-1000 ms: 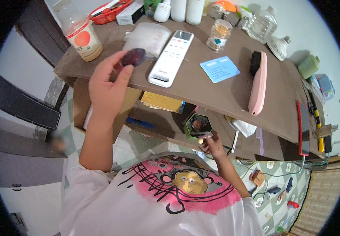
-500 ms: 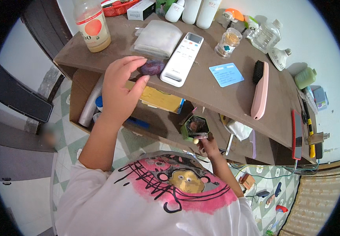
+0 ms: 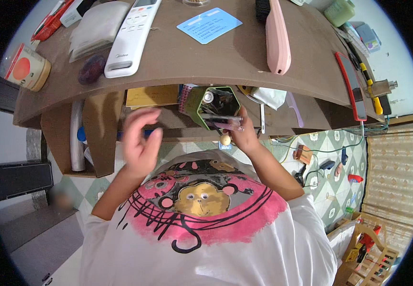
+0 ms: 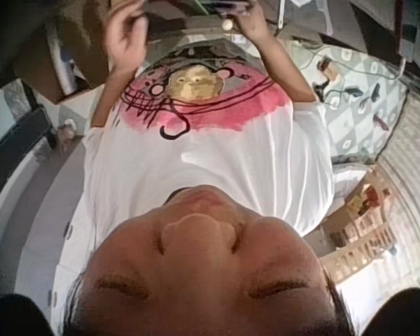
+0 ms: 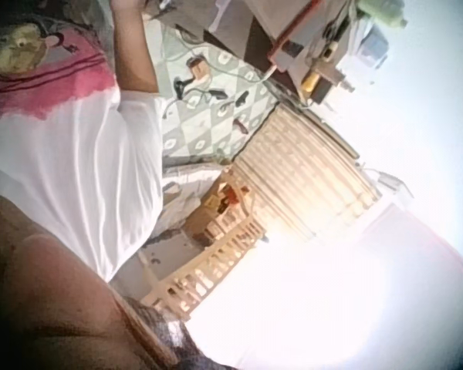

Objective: The person organizes a cluttered desk by sorting various items into a cardboard box and a green pencil case. They handle a remote control, a hairbrush, bottles, and a phone, placing them into containers or arranging them on the surface. The person also moves a stack of papers and a small plastic container during the process.

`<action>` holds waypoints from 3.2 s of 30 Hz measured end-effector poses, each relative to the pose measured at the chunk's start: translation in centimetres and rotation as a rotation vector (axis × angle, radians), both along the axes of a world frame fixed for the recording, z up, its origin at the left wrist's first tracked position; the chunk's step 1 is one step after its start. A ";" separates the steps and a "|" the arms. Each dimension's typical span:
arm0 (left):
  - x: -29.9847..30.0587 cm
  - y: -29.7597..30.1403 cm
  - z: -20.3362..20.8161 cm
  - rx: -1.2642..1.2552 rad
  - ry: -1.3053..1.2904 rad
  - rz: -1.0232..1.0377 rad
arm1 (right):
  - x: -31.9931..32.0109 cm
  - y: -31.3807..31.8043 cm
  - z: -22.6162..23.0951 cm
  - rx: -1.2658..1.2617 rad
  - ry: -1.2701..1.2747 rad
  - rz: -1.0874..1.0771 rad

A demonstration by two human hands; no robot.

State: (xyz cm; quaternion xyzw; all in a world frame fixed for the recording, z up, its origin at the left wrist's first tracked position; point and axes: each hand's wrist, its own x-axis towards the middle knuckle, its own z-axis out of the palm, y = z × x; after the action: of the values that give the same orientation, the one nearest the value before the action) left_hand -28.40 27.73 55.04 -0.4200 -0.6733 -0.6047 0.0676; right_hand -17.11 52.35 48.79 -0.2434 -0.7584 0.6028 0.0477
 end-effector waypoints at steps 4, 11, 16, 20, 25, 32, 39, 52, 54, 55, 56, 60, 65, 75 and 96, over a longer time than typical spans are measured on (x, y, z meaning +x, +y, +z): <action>-2.0 2.4 -8.9 0.152 -1.259 -0.317 | 0.5 -1.6 0.8 0.162 0.306 0.085; -3.1 4.7 -5.7 0.552 -1.608 -0.906 | -0.2 -3.9 4.2 0.207 0.373 0.173; -3.2 4.7 -4.7 0.512 -1.599 -0.897 | 0.0 -3.6 5.6 0.005 0.284 0.171; -3.4 4.2 -5.6 0.537 -1.655 -0.828 | -0.1 -2.9 7.0 0.074 0.440 0.003; -3.1 4.4 -4.9 0.468 -1.644 -0.699 | -1.3 -1.6 11.5 0.833 0.650 0.145; -2.9 3.8 -5.4 0.564 -1.636 -0.799 | -3.4 -3.2 12.5 1.024 0.438 0.353; -3.2 2.7 -4.1 0.715 -1.662 -0.858 | -0.3 -1.4 14.2 0.739 0.693 0.342; -4.0 1.5 -7.3 0.776 -1.589 -0.866 | 4.6 -1.4 8.9 0.497 0.881 -0.090; -3.7 1.6 -7.6 0.792 -1.634 -0.829 | 4.5 -1.6 9.0 0.492 0.898 -0.051; -3.6 1.6 -7.7 0.780 -1.583 -0.888 | 4.3 -1.4 9.3 0.542 0.882 0.005; -3.5 1.7 -7.8 0.761 -1.593 -0.845 | 4.0 -1.3 10.1 0.594 0.861 0.061; -3.3 2.3 -7.9 0.687 -1.628 -0.733 | 1.0 -1.1 13.9 0.934 0.831 0.399; -2.4 3.1 -6.9 0.661 -1.658 -0.614 | -2.0 -2.4 13.7 1.100 0.588 0.372; -2.2 2.6 -6.4 0.634 -1.615 -0.571 | -3.3 -2.5 12.6 1.093 0.713 0.357; -2.8 -6.5 -9.9 0.794 -1.536 -0.459 | -6.3 -1.7 -6.8 0.847 -0.165 0.411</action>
State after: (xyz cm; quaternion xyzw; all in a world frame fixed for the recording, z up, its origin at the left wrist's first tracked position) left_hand -31.17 21.26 45.17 0.0305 -0.1734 -0.9063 -0.3842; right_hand -23.43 50.69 42.00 -0.0946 -0.9710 0.2162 -0.0375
